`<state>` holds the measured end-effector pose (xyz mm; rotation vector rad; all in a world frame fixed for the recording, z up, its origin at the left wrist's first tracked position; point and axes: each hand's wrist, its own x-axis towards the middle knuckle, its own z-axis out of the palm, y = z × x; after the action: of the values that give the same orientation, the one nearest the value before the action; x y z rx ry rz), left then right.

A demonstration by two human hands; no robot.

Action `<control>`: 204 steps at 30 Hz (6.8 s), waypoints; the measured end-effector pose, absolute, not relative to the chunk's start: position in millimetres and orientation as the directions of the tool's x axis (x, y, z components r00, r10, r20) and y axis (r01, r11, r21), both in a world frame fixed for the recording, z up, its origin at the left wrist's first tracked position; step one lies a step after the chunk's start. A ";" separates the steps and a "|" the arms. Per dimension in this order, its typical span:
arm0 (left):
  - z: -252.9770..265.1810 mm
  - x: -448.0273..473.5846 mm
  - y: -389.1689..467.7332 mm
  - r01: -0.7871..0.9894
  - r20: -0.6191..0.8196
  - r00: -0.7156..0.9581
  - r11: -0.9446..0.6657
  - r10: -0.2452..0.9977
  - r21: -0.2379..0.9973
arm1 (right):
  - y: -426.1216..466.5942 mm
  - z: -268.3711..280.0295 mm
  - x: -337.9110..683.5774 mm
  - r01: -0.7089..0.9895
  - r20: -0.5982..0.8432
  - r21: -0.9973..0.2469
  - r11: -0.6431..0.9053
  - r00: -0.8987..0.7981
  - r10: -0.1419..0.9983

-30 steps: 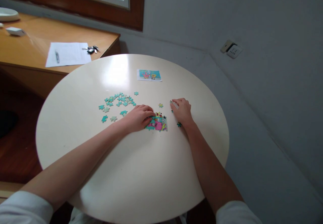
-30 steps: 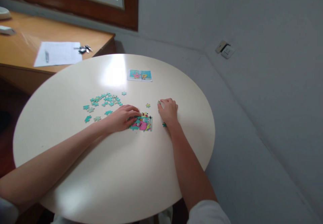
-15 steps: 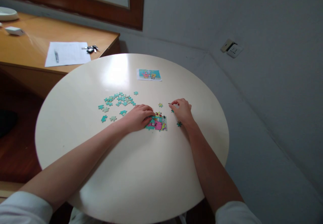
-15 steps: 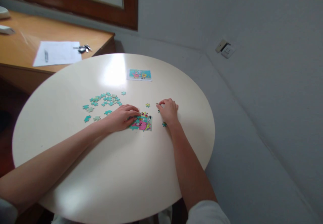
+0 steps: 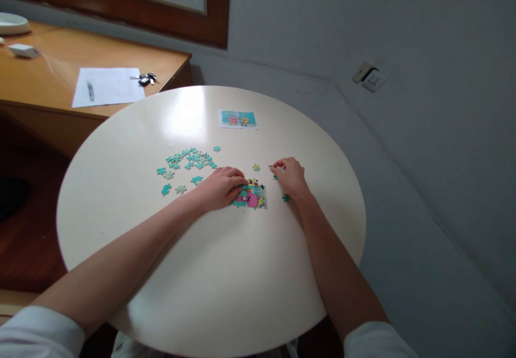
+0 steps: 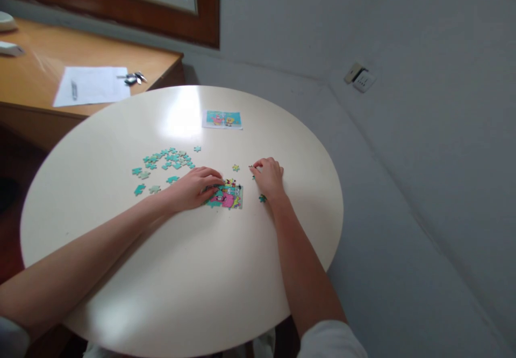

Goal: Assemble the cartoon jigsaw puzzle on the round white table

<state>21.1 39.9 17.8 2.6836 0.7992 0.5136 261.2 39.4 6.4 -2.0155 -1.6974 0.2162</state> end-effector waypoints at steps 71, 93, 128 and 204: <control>15.9 20.2 39.9 0.479 0.263 0.768 -0.797 0.584 0.368 | 26.3 32.8 241.6 0.717 -0.023 -0.692 0.086 -0.142 0.990; 22.8 16.7 37.8 0.539 0.381 0.593 -0.701 0.709 0.466 | 36.2 21.0 251.4 0.442 0.166 -0.896 0.028 0.277 0.946; 53.6 15.9 32.8 0.701 0.049 0.697 -0.694 0.716 0.161 | 14.2 53.0 251.3 0.812 -0.146 -0.541 0.219 -0.347 0.926; 56.1 19.1 30.3 0.848 -0.076 0.523 -0.508 0.849 0.154 | 20.7 35.3 238.0 0.708 0.061 -0.667 0.234 -0.261 0.963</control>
<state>19.1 30.3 56.1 2.5874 1.4560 0.0146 238.0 20.7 35.3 -1.5287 -2.0470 0.7292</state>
